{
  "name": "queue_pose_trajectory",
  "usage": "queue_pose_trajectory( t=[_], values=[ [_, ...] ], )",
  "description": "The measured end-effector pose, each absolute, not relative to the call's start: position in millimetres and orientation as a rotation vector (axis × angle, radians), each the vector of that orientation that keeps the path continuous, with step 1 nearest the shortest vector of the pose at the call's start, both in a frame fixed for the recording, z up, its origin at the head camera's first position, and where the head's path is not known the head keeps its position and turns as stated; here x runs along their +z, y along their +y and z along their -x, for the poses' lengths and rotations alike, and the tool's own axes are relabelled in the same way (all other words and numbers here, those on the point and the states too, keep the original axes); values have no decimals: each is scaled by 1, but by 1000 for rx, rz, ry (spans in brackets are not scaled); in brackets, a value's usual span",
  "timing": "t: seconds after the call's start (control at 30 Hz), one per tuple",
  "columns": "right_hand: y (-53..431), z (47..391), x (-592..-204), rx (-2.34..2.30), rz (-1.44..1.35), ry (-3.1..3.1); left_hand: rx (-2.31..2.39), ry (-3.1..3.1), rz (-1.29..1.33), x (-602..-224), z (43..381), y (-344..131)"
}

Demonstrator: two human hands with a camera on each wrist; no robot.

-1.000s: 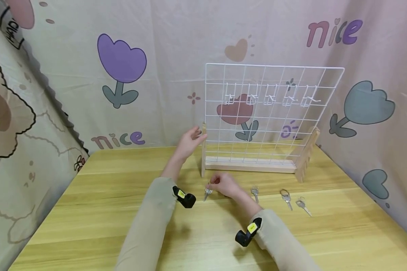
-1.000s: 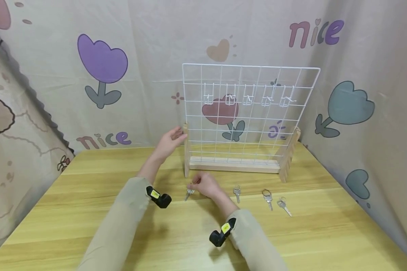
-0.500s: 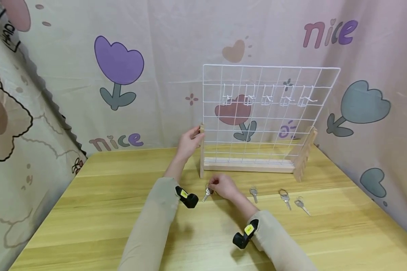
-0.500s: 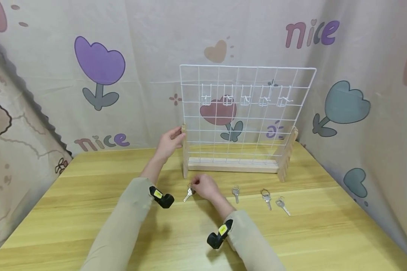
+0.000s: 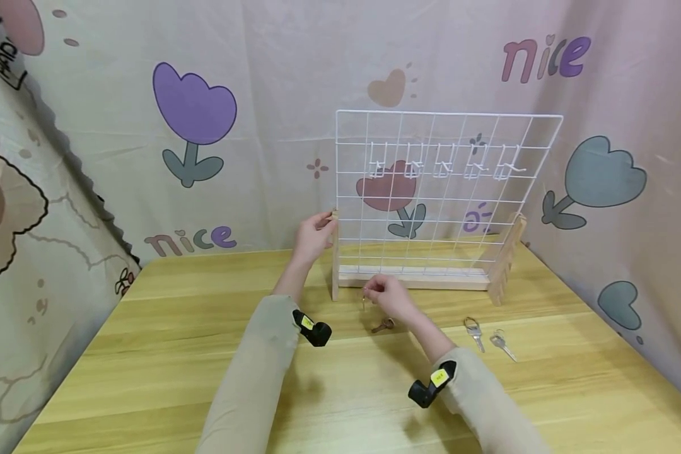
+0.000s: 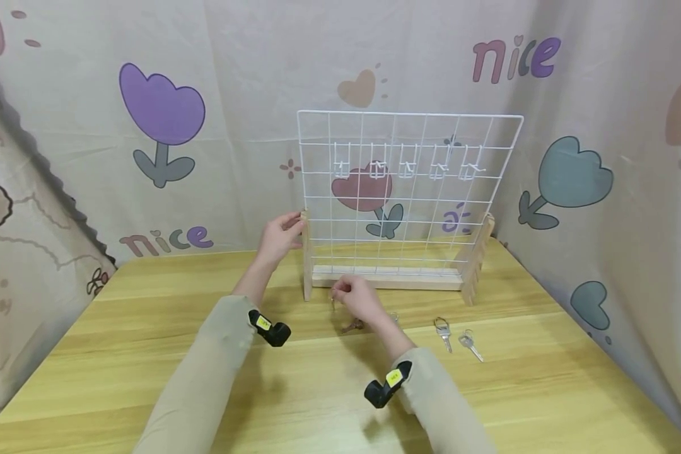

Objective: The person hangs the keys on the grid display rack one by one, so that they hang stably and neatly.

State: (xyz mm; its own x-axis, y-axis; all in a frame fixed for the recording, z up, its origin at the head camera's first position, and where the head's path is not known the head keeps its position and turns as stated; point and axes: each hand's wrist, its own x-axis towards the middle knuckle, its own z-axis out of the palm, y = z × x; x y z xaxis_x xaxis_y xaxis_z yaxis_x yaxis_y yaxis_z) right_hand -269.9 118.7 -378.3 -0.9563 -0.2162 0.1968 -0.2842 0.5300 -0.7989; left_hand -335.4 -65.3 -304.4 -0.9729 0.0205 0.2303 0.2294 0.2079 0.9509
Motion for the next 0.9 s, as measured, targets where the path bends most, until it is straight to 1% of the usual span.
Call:
queue_pose_trajectory(
  t=[0.27,0.47,0.67,0.9],
  values=[
    [135,276,-340,1429,-399,-2596,-1870,-2294,237,-302,336,-64],
    [143,283,-313,1544,-443,-2502,-1894,-2294,244,-302,336,-65],
    [145,287,-289,1700,-486,-2372,-1881,-2306,240,-303,336,-65],
    [141,292,-265,1756,-480,-2270,-1885,-2301,205,-304,337,-65]
  ],
)
